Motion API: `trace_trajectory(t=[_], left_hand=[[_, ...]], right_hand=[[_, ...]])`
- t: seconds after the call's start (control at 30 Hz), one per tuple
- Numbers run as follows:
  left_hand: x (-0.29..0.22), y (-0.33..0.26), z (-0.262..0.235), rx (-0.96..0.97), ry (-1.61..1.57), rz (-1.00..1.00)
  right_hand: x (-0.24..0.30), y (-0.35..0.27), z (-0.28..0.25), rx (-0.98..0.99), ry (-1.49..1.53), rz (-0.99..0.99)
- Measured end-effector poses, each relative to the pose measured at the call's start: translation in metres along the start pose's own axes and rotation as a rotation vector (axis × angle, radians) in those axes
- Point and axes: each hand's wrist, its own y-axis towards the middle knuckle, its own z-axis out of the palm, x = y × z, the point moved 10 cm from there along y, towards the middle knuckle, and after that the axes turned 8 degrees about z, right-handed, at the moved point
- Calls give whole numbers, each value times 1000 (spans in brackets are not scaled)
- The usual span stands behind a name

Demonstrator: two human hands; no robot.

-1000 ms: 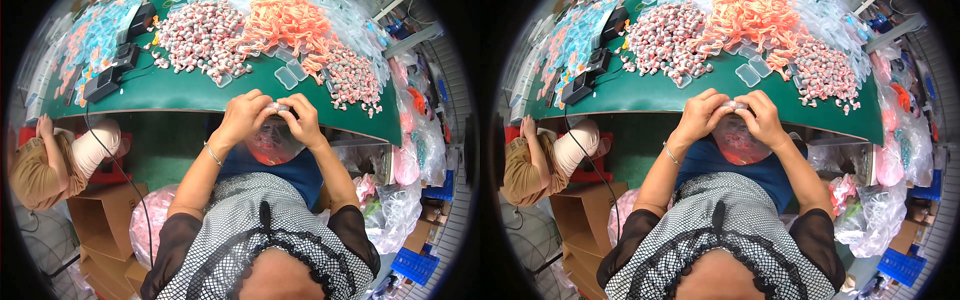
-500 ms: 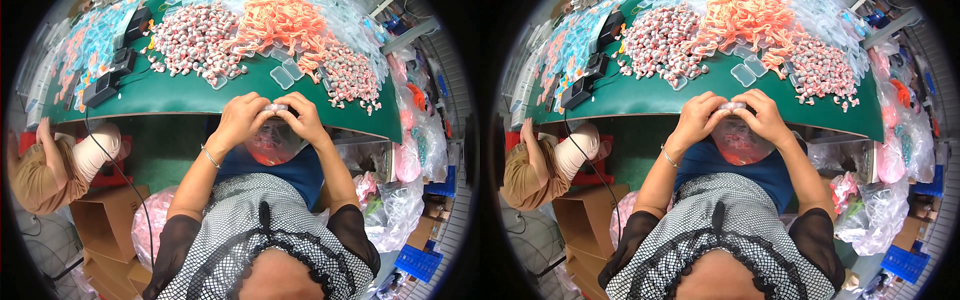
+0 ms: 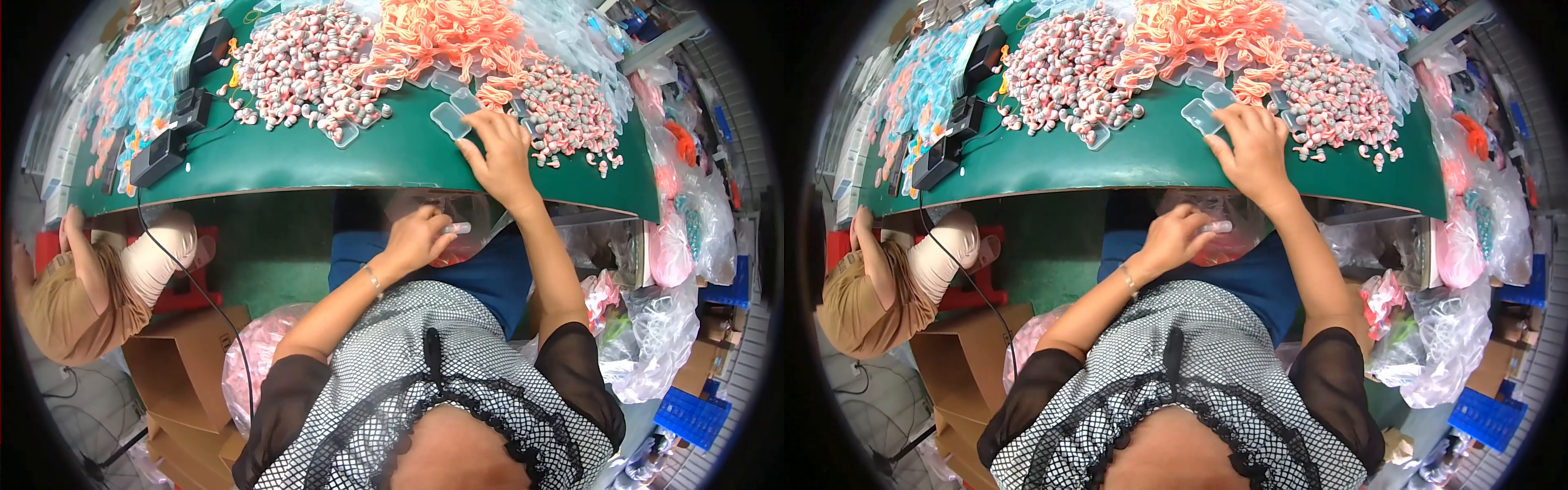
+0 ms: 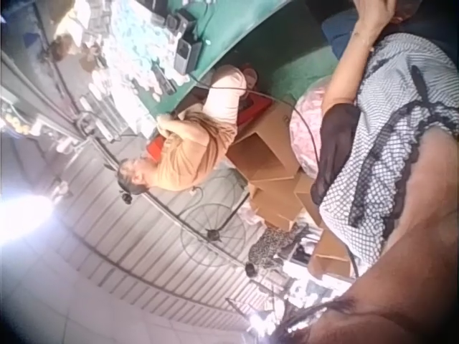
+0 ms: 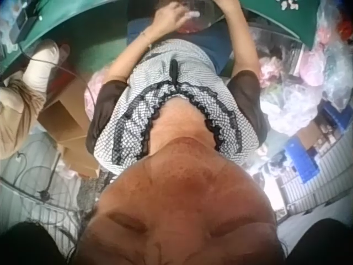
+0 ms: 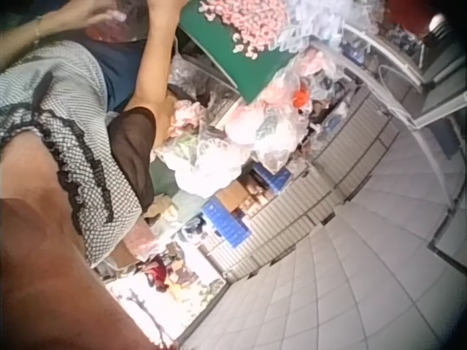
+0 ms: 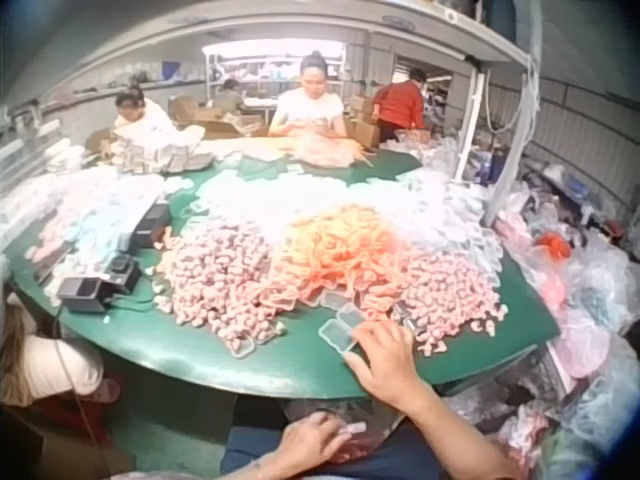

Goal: Sorting and packaging small silicone components and cords into plastic cases and bags.

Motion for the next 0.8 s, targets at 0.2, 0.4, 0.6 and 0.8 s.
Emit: trace_trajectory(t=[0.2,0.4,0.6,0.8], left_hand=[[95,-29,140,410,48,-171],[69,-18,128,375,-86,-174],[-52,47,-58,184,-170,179],[-11,103,-160,-273,779,128]], right_hand=[[2,-4,13,37,85,-12],[-3,-4,12,20,184,3],[-4,-4,15,77,148,14],[-4,-8,10,20,160,-3]])
